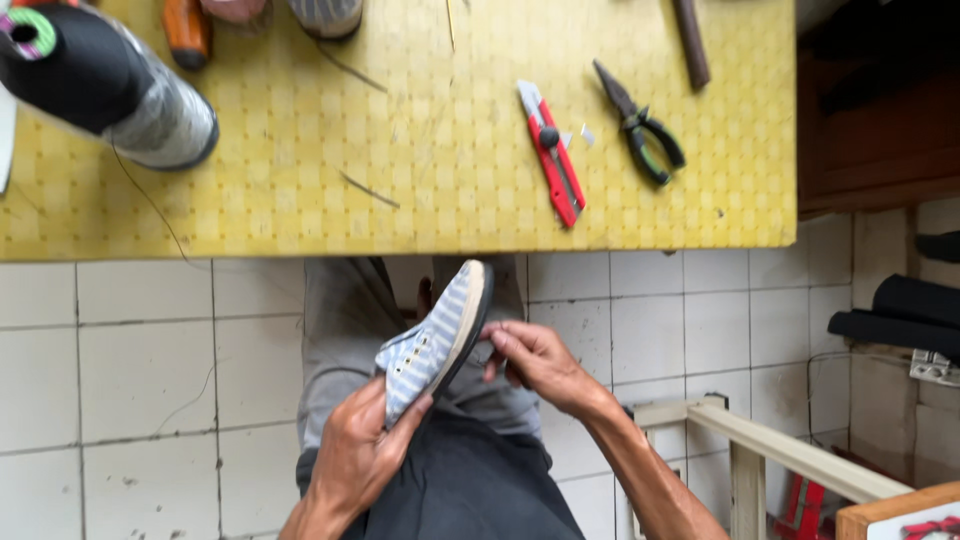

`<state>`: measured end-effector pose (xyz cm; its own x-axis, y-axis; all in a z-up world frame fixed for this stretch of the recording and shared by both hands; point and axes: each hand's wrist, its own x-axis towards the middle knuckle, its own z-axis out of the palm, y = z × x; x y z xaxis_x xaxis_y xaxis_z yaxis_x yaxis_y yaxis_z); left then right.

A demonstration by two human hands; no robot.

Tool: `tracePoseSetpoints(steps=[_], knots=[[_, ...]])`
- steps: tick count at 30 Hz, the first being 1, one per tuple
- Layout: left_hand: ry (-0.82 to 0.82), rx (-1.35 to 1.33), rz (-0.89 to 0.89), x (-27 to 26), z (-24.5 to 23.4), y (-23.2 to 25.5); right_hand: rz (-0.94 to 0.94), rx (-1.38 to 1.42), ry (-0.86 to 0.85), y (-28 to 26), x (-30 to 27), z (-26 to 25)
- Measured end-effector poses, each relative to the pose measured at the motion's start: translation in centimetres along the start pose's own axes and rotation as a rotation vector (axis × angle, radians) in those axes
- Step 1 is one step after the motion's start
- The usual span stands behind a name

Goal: The person is sitting on the floor, holding a blue and white striped canvas shoe on their lap. They use a needle and thread to sew the sole to the upper part of the shoe, repeatedly pulling the thread through the material.

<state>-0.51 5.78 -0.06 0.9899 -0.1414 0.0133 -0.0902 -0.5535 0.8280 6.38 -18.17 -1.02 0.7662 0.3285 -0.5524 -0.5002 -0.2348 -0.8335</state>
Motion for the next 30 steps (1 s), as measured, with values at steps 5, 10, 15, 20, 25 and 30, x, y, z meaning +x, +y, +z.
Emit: tracePoseSetpoints(steps=[5, 10, 15, 20, 25, 30], knots=[[-0.154, -0.656, -0.748, 0.0, 1.4, -0.2, 0.207, 0.117, -0.225, 0.1, -1.2, -1.2], [-0.190, -1.249, -0.918, 0.1, 5.1, -1.1, 0.150, -0.194, -0.191, -0.2, -1.6, -3.2], [-0.251, -1.345, -1.070, -1.2, 7.8, -3.4, 0.002, -0.665, -0.128, -0.4, -0.8, -3.8], [-0.263, -1.114, -0.955, 0.1, 4.5, -1.0, -0.166, -0.718, -0.051, -1.3, 0.2, -3.4], [-0.378, -0.895, -0.869, -1.0, 3.9, -3.4, -0.310, -0.688, -0.024, -1.7, 0.7, -3.3], [-0.515, -0.535, -0.738, -1.0, 0.3, -3.2, -0.356, -0.746, -0.009, -1.2, 0.9, -3.5]])
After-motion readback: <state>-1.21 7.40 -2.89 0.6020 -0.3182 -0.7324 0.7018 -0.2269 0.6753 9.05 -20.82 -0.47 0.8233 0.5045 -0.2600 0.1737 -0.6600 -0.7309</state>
